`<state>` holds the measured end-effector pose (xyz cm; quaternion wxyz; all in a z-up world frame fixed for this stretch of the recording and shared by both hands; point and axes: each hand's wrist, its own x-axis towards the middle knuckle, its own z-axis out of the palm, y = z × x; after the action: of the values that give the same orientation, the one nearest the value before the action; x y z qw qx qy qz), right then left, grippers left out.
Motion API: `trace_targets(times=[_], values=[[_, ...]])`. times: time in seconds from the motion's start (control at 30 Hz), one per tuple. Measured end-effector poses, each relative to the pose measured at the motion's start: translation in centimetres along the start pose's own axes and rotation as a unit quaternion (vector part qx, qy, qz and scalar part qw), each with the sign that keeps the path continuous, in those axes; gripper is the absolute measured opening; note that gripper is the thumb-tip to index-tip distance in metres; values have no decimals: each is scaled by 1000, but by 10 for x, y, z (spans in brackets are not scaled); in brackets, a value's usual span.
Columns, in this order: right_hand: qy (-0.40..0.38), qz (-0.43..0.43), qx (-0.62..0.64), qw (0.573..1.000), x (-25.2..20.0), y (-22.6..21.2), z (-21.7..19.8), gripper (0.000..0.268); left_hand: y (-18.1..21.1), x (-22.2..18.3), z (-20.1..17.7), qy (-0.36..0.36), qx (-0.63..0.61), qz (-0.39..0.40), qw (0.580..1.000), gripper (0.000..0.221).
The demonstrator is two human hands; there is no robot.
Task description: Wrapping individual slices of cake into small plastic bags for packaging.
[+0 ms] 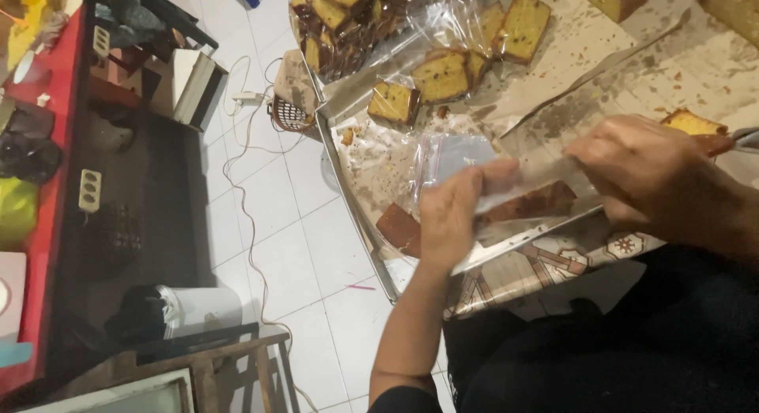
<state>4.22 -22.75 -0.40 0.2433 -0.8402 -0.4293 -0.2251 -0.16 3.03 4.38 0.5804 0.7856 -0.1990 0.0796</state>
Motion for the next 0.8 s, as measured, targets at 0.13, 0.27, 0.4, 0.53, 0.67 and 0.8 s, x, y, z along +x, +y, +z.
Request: trace_targets(times=[0.13,0.27,0.4,0.53,0.67,0.8], values=[[-75,68,54,993,13,16,15,12,-33,22,-3,-11,-241,-129,962,58],[-86,325,303,892,44,4,-5,20,-57,32,-10,-8,-427,-174,887,48],[-32,463,334,820,44,-13,-4,28,-58,41,-31,29,-473,-199,858,49],[93,79,124,985,7,-27,-24,7,-63,41,-60,-36,-586,-79,805,56],[-53,189,129,972,-109,-53,-21,35,-64,41,-76,10,-664,-79,744,53],[-71,361,262,892,-63,-95,-95,43,-92,42,-111,-14,-690,-81,719,62]])
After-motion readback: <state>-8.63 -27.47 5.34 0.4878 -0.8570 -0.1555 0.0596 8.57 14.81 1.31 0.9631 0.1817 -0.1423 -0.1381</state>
